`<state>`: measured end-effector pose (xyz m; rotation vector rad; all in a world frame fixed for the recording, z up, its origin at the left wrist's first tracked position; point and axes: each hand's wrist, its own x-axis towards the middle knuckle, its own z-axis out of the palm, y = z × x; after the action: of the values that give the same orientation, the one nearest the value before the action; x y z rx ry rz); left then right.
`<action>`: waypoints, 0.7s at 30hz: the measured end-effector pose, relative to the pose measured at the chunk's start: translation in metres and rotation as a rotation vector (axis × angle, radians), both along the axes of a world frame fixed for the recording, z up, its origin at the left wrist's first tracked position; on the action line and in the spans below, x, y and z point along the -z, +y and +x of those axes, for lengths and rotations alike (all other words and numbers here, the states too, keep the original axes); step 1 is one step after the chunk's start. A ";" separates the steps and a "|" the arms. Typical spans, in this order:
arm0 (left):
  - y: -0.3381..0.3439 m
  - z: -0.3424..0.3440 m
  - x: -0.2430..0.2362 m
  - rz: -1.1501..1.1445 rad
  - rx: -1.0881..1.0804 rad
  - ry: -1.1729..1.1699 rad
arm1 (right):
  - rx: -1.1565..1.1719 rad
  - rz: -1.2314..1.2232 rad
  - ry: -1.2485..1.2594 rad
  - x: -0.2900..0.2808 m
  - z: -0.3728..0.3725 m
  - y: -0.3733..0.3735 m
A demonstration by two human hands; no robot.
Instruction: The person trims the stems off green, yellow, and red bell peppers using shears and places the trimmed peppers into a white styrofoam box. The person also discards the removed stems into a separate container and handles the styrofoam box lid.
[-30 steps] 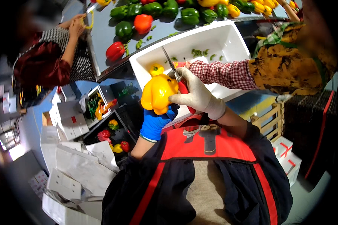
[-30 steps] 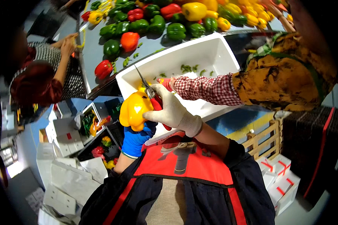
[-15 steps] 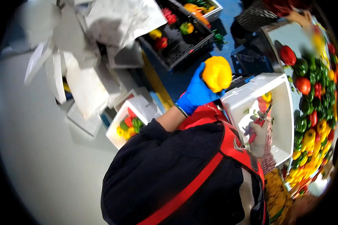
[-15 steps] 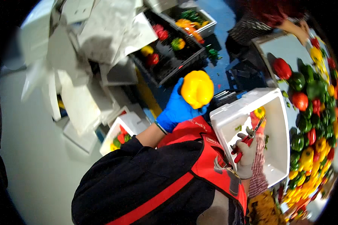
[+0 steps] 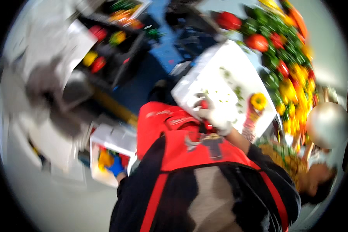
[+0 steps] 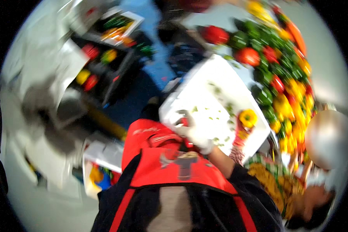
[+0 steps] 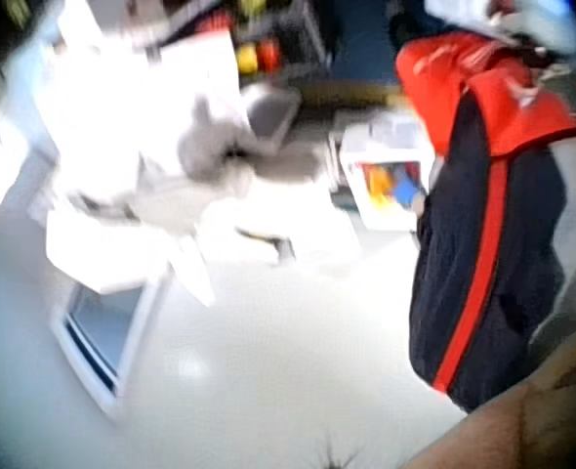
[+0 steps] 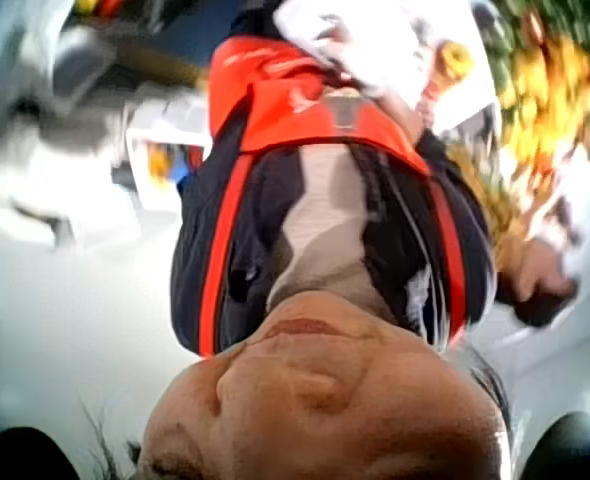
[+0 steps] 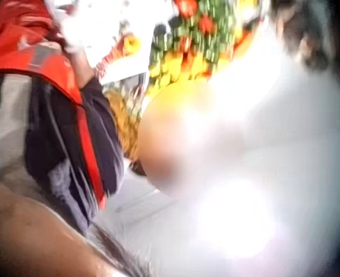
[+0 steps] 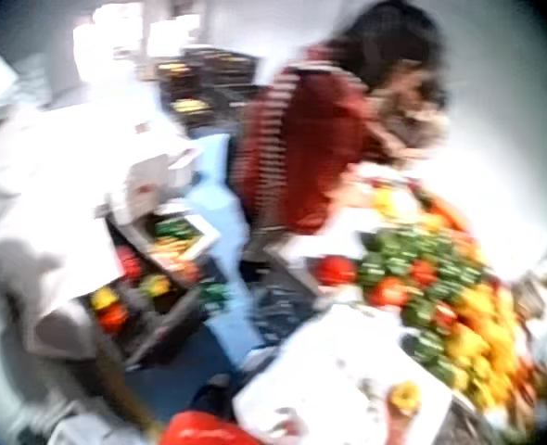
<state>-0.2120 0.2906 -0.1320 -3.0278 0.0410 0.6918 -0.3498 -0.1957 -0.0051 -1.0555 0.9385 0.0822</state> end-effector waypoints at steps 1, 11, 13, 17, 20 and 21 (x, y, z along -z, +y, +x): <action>0.004 -0.010 -0.017 0.011 -0.038 0.033 | -0.019 -0.078 -0.009 0.017 -0.015 0.000; -0.308 0.125 0.024 -1.626 -0.745 1.275 | 0.656 0.131 -0.158 0.055 -0.115 0.028; -0.376 0.116 0.014 -1.297 -0.381 1.228 | 0.732 0.187 -0.216 0.031 -0.124 0.021; -0.476 0.028 -0.025 -0.971 0.382 0.966 | 0.952 0.258 -0.193 0.028 -0.136 0.020; -0.513 -0.014 -0.012 -0.956 0.714 0.963 | 1.034 0.295 -0.246 0.036 -0.157 0.029; -0.521 -0.015 0.007 -0.924 0.806 0.815 | 1.083 0.309 -0.270 0.037 -0.163 0.034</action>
<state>-0.2267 -0.2300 -0.1391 -2.5723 1.8774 2.0633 -0.5131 -0.1618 -0.0419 -0.1708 1.0943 -0.7694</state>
